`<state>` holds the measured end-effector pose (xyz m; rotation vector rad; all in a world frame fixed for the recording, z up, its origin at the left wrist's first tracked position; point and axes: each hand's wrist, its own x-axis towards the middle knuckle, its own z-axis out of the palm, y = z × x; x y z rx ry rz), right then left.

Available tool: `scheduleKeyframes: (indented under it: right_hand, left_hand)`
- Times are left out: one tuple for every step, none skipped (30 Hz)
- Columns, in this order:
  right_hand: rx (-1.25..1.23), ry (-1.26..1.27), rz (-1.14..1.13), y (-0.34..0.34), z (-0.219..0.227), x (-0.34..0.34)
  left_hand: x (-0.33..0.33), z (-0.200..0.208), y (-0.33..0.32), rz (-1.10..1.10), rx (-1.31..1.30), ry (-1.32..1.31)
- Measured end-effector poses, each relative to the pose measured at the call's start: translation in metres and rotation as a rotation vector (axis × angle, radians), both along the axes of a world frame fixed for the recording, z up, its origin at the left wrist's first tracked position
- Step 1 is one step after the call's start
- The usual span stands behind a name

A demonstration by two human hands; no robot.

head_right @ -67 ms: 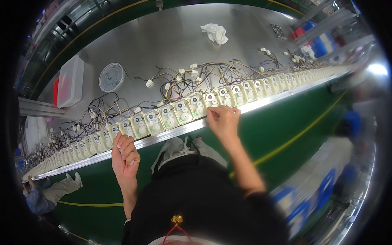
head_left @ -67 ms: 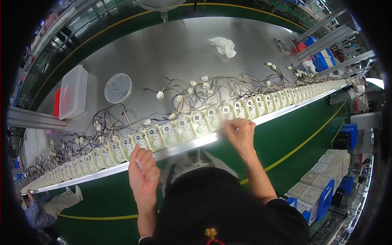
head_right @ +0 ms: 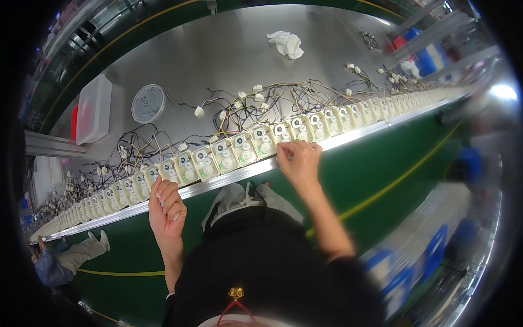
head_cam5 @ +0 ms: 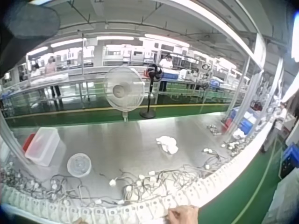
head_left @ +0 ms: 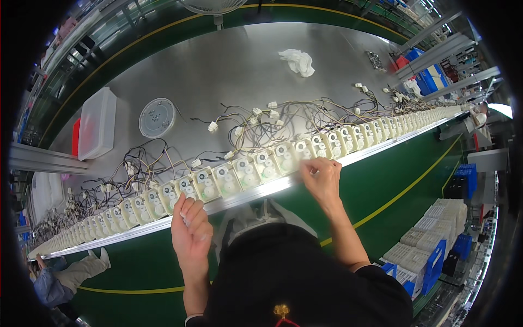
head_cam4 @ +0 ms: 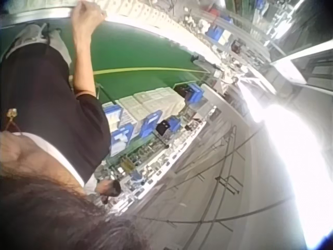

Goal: Assembling LED light components on a production line.

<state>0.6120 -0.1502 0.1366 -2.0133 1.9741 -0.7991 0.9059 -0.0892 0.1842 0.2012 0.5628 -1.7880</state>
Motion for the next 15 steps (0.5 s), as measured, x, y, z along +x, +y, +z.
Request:
scheduleKeyframes:
  right_hand:
    - [0.011,-0.013,0.009,0.000,0.002,0.001]
    - [0.021,-0.026,0.018,0.000,0.004,0.001]
    - [0.021,-0.026,0.017,0.000,0.004,0.002]
    - [0.022,-0.034,0.030,0.001,0.005,0.004]
    - [0.024,-0.044,0.043,0.001,0.005,0.006]
    - [0.023,-0.045,0.043,0.002,0.004,0.007]
    - [0.017,-0.042,0.054,0.002,0.002,0.009]
    - [0.011,-0.038,0.065,0.002,0.001,0.011]
    - [0.012,-0.039,0.066,0.003,0.002,0.014]
    - [0.023,-0.055,0.096,0.003,0.004,0.017]
    - [0.035,-0.069,0.126,0.004,0.004,0.021]
    - [0.035,-0.070,0.127,0.004,0.004,0.024]
    - [0.036,-0.080,0.161,0.005,0.004,0.028]
    - [0.037,-0.092,0.196,0.006,0.004,0.032]
    - [0.038,-0.093,0.198,0.006,0.002,0.034]
  left_hand:
    - [0.000,0.000,0.000,-0.001,-0.003,0.000]
    - [0.000,0.000,0.000,-0.003,-0.003,0.000]
    - [-0.001,0.000,-0.001,-0.005,-0.002,-0.003]
    - [-0.001,0.001,-0.001,-0.006,-0.001,-0.008]
    - [-0.001,0.001,-0.001,-0.007,-0.001,-0.008]
    - [-0.001,0.000,-0.001,-0.009,-0.006,-0.007]
    - [-0.001,0.000,-0.002,-0.011,-0.011,-0.007]
    - [-0.001,0.001,-0.002,-0.011,-0.011,-0.007]
    - [-0.002,0.001,-0.002,-0.011,-0.012,-0.004]
    - [-0.002,0.002,-0.002,-0.011,-0.013,-0.001]
    - [-0.002,0.002,-0.002,-0.011,-0.013,-0.001]
    - [-0.002,0.002,-0.002,-0.014,-0.014,-0.001]
    - [-0.002,0.001,-0.002,-0.017,-0.014,-0.002]
    - [-0.002,0.002,-0.001,-0.015,-0.014,-0.003]
    - [-0.001,0.003,-0.001,-0.015,-0.007,-0.003]
